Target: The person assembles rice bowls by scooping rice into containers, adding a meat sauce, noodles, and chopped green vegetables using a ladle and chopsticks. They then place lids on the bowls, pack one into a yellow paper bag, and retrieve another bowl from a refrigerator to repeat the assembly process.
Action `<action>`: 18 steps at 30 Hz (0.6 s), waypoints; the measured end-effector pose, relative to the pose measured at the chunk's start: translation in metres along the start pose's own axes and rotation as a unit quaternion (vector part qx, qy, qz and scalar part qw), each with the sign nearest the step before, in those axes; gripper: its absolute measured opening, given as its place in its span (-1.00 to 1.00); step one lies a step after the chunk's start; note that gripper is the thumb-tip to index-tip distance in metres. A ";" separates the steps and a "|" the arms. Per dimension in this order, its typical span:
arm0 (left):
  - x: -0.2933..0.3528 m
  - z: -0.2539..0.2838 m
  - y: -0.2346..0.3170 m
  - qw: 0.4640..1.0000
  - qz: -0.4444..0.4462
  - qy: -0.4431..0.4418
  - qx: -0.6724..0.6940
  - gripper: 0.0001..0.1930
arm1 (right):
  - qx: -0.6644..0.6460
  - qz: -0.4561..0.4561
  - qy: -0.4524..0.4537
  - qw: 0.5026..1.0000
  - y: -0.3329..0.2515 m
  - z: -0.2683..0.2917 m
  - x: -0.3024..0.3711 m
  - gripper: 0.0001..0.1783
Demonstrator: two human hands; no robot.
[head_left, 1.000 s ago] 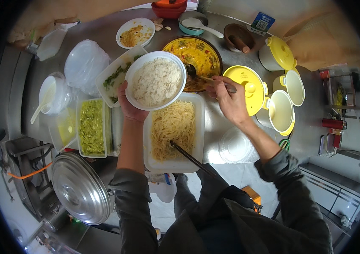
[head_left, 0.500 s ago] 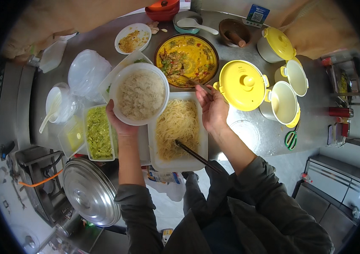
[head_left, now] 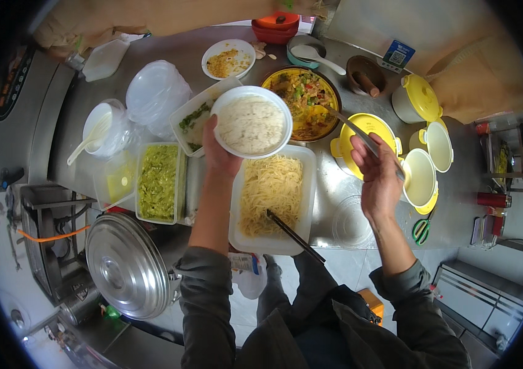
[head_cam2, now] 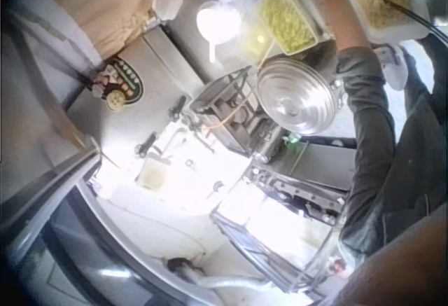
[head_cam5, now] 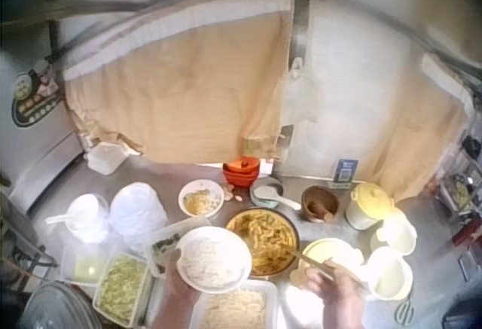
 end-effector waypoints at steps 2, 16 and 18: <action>0.002 -0.011 -0.005 0.999 0.023 -0.031 -0.013 -0.38 | 0.032 0.023 -0.048 0.998 -0.017 -0.008 0.009 -0.59; 0.011 -0.025 -0.030 0.983 0.121 -0.130 0.042 -0.38 | 0.457 0.450 -0.326 0.694 -0.053 -0.086 0.072 -0.60; 0.011 -0.019 -0.032 0.984 0.120 -0.122 0.043 -0.37 | 0.463 0.471 -0.330 0.675 -0.056 -0.086 0.076 -0.60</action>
Point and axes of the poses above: each hand's wrist, its own x-axis away from the middle knuckle, its own z-axis out of the back of the hand, y = z × x, the point moved 10 cm from there along -x, towards the middle knuckle, and after that the axes turned 6 degrees about x, right-handed, at the moved point
